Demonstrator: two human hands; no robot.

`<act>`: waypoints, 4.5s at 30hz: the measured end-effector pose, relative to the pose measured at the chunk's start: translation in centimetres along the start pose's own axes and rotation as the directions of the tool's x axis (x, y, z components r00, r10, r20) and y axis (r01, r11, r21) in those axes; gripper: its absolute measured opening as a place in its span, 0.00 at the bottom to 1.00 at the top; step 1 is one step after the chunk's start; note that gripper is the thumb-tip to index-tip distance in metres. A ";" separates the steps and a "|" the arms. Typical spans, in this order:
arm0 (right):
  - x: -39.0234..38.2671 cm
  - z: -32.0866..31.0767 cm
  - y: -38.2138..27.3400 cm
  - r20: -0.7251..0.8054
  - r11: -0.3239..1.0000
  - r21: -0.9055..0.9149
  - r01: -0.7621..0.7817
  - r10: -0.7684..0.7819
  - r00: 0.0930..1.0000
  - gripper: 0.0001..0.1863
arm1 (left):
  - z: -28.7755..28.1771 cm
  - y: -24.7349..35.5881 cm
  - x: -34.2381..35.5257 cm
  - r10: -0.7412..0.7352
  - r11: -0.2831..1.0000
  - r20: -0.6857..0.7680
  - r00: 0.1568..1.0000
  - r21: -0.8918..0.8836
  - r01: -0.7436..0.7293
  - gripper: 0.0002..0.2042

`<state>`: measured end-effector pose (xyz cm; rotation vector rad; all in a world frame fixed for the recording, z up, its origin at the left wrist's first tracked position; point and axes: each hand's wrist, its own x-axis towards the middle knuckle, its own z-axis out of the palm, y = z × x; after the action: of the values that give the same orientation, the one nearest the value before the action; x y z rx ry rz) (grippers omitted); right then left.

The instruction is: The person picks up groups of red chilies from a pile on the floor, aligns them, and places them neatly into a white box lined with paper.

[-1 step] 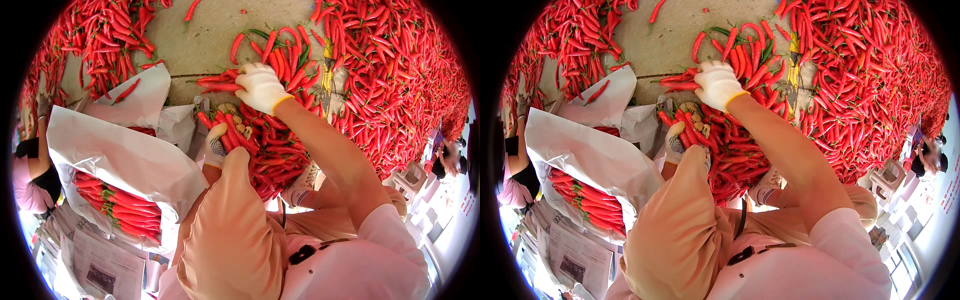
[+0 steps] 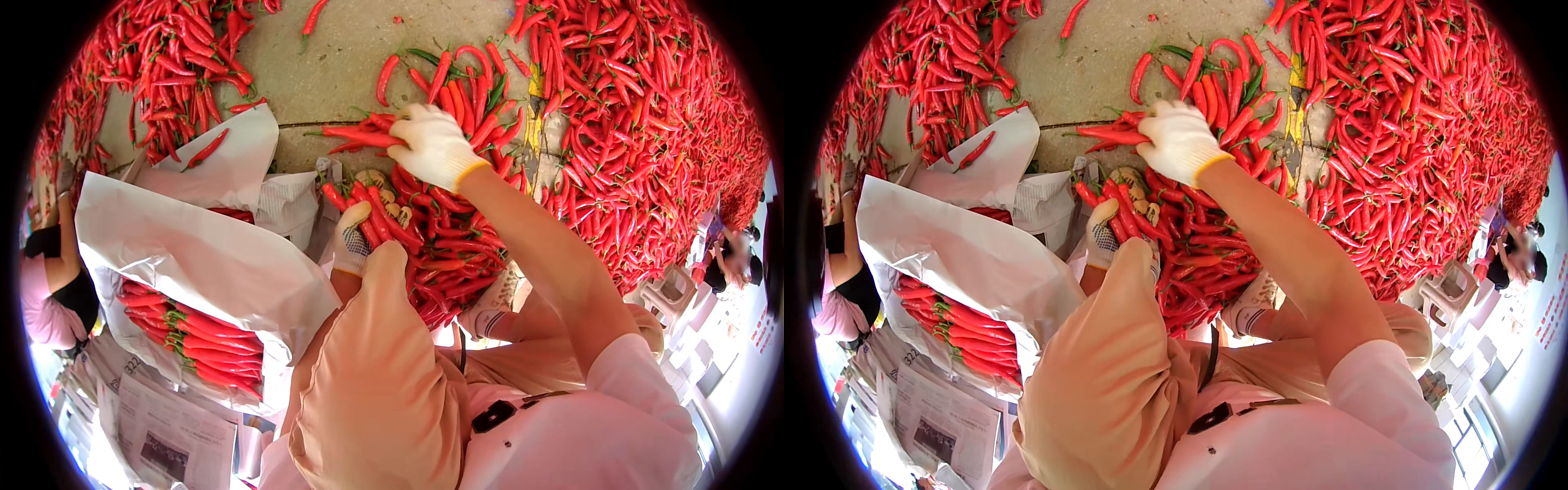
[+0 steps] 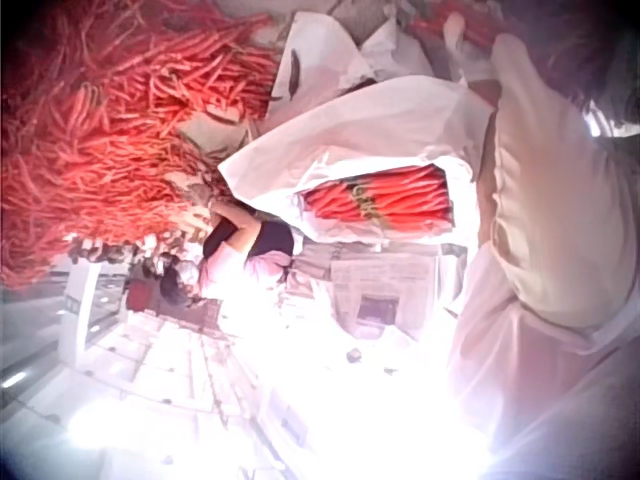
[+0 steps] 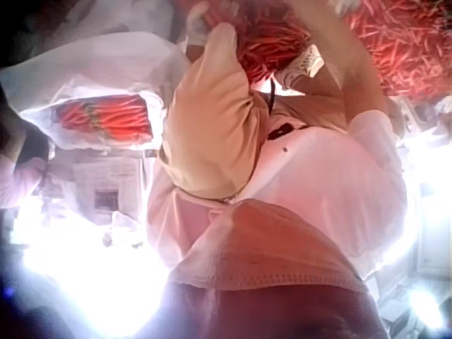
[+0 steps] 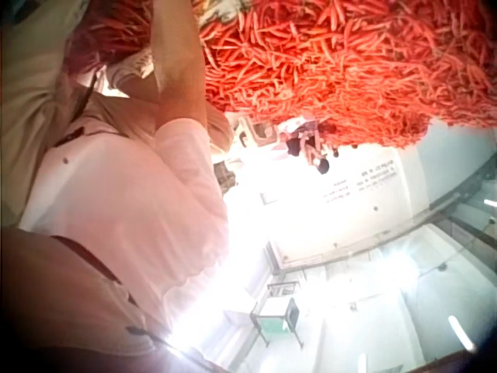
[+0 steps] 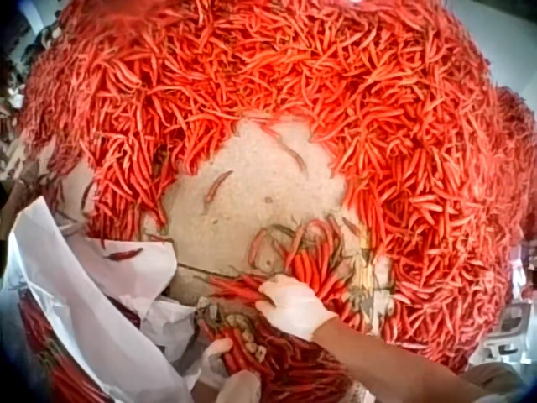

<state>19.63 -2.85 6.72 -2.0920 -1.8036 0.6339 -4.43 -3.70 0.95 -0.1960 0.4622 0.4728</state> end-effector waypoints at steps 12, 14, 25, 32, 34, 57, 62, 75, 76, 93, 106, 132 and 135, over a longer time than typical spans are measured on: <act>-5.8 -18.6 4.5 0.648 0.621 0.480 -0.620 0.226 0.728 0.16 | 7.2 -1.3 1.4 -0.060 0.915 -0.009 0.998 0.400 0.058 0.21; -6.2 -22.1 3.9 0.568 0.693 0.436 -0.575 0.284 0.773 0.15 | 10.9 -2.0 1.8 -0.057 0.886 0.014 0.998 0.461 0.044 0.23; -15.4 -35.0 -5.1 -0.150 0.235 0.966 0.111 0.158 0.976 0.19 | 32.4 -4.9 -1.5 -0.163 0.737 0.456 0.875 0.646 -0.199 0.27; -22.6 -37.3 -7.2 -0.445 0.276 0.885 0.376 0.256 0.858 0.17 | 43.3 -6.8 -5.1 -0.210 0.606 0.360 0.909 0.777 -0.168 0.19; -23.2 -37.4 -7.2 -0.513 0.337 0.845 0.416 0.288 0.809 0.14 | 45.2 -7.0 -5.3 -0.207 0.608 0.356 0.911 0.777 -0.165 0.20; -24.8 -35.4 -8.7 -0.518 0.542 0.756 0.367 0.153 0.841 0.21 | 43.0 -13.9 -4.3 -0.406 0.582 0.364 0.838 0.810 -0.070 0.25; -24.3 -35.0 -9.3 -0.510 0.494 0.785 0.373 0.175 0.842 0.18 | 43.1 -13.6 -4.6 -0.410 0.580 0.397 0.821 0.808 -0.101 0.22; -24.0 -34.8 -9.7 -0.502 0.489 0.778 0.394 0.109 0.858 0.18 | 42.8 -11.9 -4.5 -0.344 0.574 0.377 0.860 0.809 -0.126 0.27; -23.9 -34.7 -9.7 -0.512 0.483 0.775 0.407 0.105 0.852 0.18 | 42.9 -11.9 -4.6 -0.344 0.574 0.378 0.860 0.809 -0.127 0.27; -22.9 -30.8 -8.5 0.173 0.781 0.600 -0.173 0.085 0.981 0.18 | 44.1 -2.8 -9.2 0.041 0.510 0.453 0.891 0.757 -0.408 0.13; -21.6 -29.9 -9.1 0.248 0.894 0.405 -0.191 0.093 0.964 0.21 | 21.0 16.0 -38.0 0.838 0.461 -0.067 0.541 0.616 -0.638 0.17; -23.4 -29.0 -7.0 0.221 0.952 0.178 -0.249 0.208 0.953 0.17 | 26.0 29.3 -30.8 0.155 -0.795 0.204 0.967 -0.556 0.245 0.22; -24.2 -28.9 -7.6 0.239 0.925 0.193 -0.328 0.280 0.930 0.20 | 24.7 32.3 -30.7 0.002 -0.797 0.257 0.966 -0.584 0.157 0.19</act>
<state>25.37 -23.84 38.43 -2.2291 -1.4209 1.1257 -34.76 19.57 34.65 -2.5461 -0.5398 0.4779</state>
